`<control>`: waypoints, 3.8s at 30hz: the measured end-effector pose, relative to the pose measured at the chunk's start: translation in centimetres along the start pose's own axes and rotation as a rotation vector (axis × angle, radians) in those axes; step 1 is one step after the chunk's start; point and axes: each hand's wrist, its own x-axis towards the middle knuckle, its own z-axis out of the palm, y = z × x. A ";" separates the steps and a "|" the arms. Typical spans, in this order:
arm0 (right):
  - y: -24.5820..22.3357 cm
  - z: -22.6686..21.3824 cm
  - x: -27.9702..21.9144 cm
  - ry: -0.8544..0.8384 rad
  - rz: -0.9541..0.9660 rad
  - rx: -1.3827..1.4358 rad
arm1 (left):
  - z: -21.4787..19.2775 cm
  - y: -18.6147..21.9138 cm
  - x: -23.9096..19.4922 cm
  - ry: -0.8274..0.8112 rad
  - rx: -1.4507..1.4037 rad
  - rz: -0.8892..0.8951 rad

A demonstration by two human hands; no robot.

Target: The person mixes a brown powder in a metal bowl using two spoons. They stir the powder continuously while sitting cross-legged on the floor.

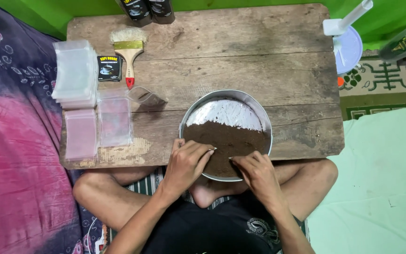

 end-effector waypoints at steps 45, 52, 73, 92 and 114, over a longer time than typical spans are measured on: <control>-1.3 -2.2 1.9 0.049 -0.031 -0.162 | 0.7 0.2 -1.6 -0.036 0.051 -0.001; -0.1 0.6 1.8 -0.060 -0.038 -0.175 | -0.1 2.1 -0.4 0.065 0.011 -0.048; -2.8 -1.8 0.7 0.180 0.164 0.108 | 1.8 0.6 -2.4 0.014 0.027 -0.048; -1.5 -1.5 3.0 0.207 0.101 0.037 | 4.1 -2.7 -2.0 -0.044 0.012 -0.075; 1.4 0.7 10.2 0.116 0.094 0.021 | 2.4 -5.2 3.8 0.210 -0.104 -0.131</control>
